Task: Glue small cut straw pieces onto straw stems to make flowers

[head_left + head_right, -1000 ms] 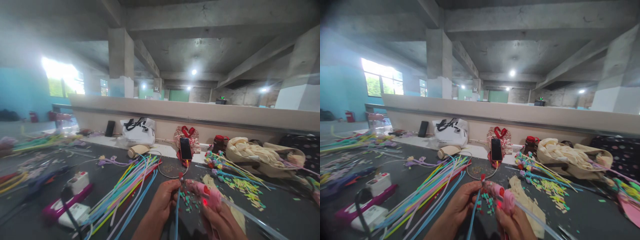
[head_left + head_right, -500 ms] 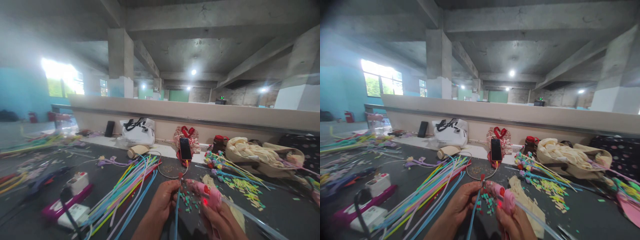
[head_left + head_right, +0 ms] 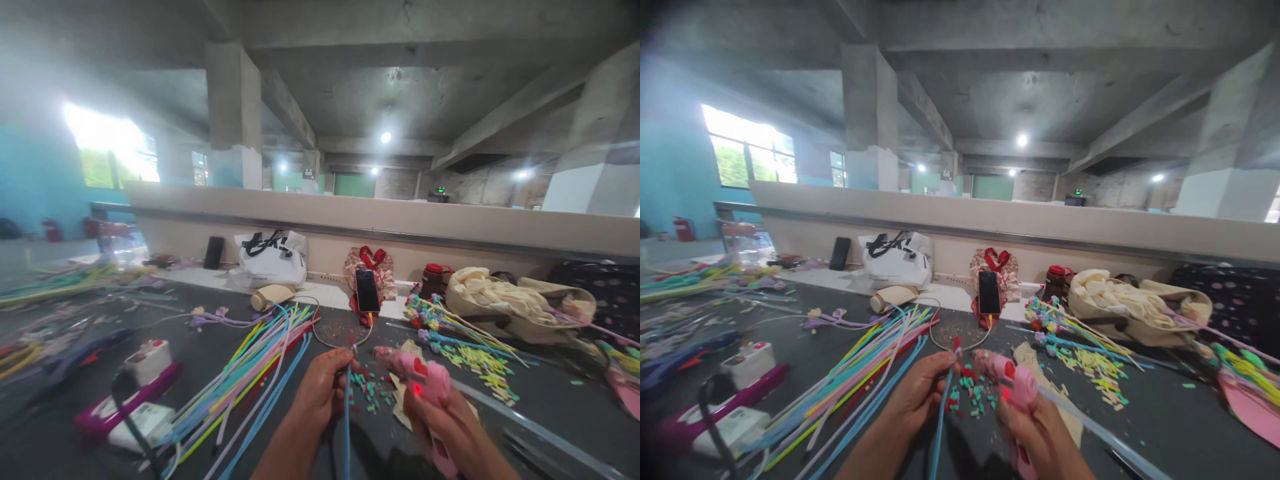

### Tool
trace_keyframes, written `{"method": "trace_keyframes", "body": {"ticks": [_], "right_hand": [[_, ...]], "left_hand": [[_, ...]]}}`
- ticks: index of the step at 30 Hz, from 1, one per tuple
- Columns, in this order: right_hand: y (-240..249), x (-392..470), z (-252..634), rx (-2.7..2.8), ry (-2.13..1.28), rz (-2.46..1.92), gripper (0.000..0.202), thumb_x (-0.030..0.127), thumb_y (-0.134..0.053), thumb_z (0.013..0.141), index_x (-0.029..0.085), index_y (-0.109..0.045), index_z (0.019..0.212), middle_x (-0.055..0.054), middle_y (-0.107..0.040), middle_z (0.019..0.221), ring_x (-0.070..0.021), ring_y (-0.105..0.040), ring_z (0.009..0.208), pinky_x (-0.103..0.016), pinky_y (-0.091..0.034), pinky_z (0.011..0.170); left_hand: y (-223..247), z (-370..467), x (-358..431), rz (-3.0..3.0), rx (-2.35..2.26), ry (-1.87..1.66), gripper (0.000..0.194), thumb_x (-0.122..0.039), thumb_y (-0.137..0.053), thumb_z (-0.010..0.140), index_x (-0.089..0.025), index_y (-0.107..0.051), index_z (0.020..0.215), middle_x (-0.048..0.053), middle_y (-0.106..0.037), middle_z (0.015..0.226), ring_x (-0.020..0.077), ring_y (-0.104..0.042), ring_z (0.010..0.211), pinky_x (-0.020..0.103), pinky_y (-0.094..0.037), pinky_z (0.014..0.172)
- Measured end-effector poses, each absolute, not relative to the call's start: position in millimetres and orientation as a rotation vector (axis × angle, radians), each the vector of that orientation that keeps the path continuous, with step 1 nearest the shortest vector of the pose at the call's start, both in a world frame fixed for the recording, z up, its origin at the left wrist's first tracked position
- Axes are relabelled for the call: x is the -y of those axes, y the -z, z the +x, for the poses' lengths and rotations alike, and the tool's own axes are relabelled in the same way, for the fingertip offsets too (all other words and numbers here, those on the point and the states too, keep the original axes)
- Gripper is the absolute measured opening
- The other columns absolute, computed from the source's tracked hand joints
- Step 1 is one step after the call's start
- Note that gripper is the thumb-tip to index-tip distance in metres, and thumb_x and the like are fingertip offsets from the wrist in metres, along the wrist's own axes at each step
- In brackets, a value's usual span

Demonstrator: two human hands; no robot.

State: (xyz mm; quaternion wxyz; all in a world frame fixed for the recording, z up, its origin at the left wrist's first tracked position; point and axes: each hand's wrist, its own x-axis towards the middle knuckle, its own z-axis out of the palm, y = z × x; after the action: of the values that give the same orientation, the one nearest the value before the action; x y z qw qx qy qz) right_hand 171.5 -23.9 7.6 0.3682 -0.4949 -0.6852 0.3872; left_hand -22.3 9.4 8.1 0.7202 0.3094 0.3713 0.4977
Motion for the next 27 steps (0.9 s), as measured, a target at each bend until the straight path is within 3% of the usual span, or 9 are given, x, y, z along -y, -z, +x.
{"method": "trace_keyframes", "body": {"ticks": [3, 7, 11, 14, 22, 27], "right_hand": [[-18, 22, 189, 1.828, -0.778, -1.462, 0.042, 0.056, -0.041, 0.073, 0.018, -0.049, 0.057, 0.004, -0.043, 0.041, -0.0102, -0.041, 0.039, -0.019, -0.03, 0.038], [-23, 21, 213, 2.064, -0.095, -1.505, 0.029, 0.045, -0.044, 0.076, 0.019, -0.052, 0.065, 0.0, -0.057, 0.06, -0.0154, -0.052, 0.055, -0.023, -0.037, 0.052], [-7, 16, 232, 2.249, 0.206, -1.617, 0.018, 0.037, -0.049, 0.072, 0.021, -0.055, 0.078, -0.002, -0.059, 0.072, -0.0178, -0.057, 0.061, -0.025, -0.036, 0.053], [7, 10, 239, 2.297, 0.271, -1.73, 0.019, 0.032, -0.047, 0.072, 0.021, -0.057, 0.085, -0.004, -0.059, 0.079, -0.0195, -0.059, 0.064, -0.025, -0.034, 0.053], [8, 7, 241, 2.344, 0.117, -1.792, 0.024, 0.037, -0.047, 0.074, 0.021, -0.058, 0.088, -0.005, -0.062, 0.081, -0.0202, -0.061, 0.068, -0.025, -0.035, 0.053], [-13, 7, 232, 2.293, 0.341, -1.611, 0.02, 0.036, -0.047, 0.077, 0.025, -0.06, 0.087, -0.004, -0.063, 0.085, -0.0197, -0.061, 0.072, -0.026, -0.038, 0.057]], "left_hand": [[-8, -26, -11, 0.674, -0.844, -1.132, 0.019, -0.032, -0.057, 0.064, -0.015, -0.05, 0.059, -0.009, -0.035, 0.032, 0.0009, -0.026, 0.027, 0.012, -0.014, 0.03], [-11, -28, -10, 0.679, -0.865, -1.15, 0.02, -0.034, -0.06, 0.063, -0.015, -0.053, 0.062, -0.009, -0.037, 0.033, 0.0015, -0.027, 0.026, 0.012, -0.015, 0.029], [-15, -28, -7, 0.687, -0.859, -1.216, 0.017, -0.03, -0.062, 0.062, -0.015, -0.055, 0.064, -0.009, -0.041, 0.038, 0.0001, -0.029, 0.029, 0.011, -0.016, 0.029], [-16, -26, -5, 0.699, -0.851, -1.22, 0.016, -0.028, -0.062, 0.062, -0.014, -0.054, 0.063, -0.009, -0.041, 0.037, 0.0, -0.028, 0.029, 0.01, -0.016, 0.029], [-25, -34, -8, 0.733, -0.851, -1.167, 0.014, -0.025, -0.062, 0.064, -0.012, -0.056, 0.061, -0.008, -0.04, 0.038, -0.0003, -0.029, 0.029, 0.009, -0.018, 0.029], [-23, -43, -13, 0.718, -0.862, -1.191, 0.012, -0.022, -0.061, 0.065, -0.012, -0.056, 0.062, -0.006, -0.045, 0.043, -0.0007, -0.032, 0.031, 0.008, -0.019, 0.028]]}}
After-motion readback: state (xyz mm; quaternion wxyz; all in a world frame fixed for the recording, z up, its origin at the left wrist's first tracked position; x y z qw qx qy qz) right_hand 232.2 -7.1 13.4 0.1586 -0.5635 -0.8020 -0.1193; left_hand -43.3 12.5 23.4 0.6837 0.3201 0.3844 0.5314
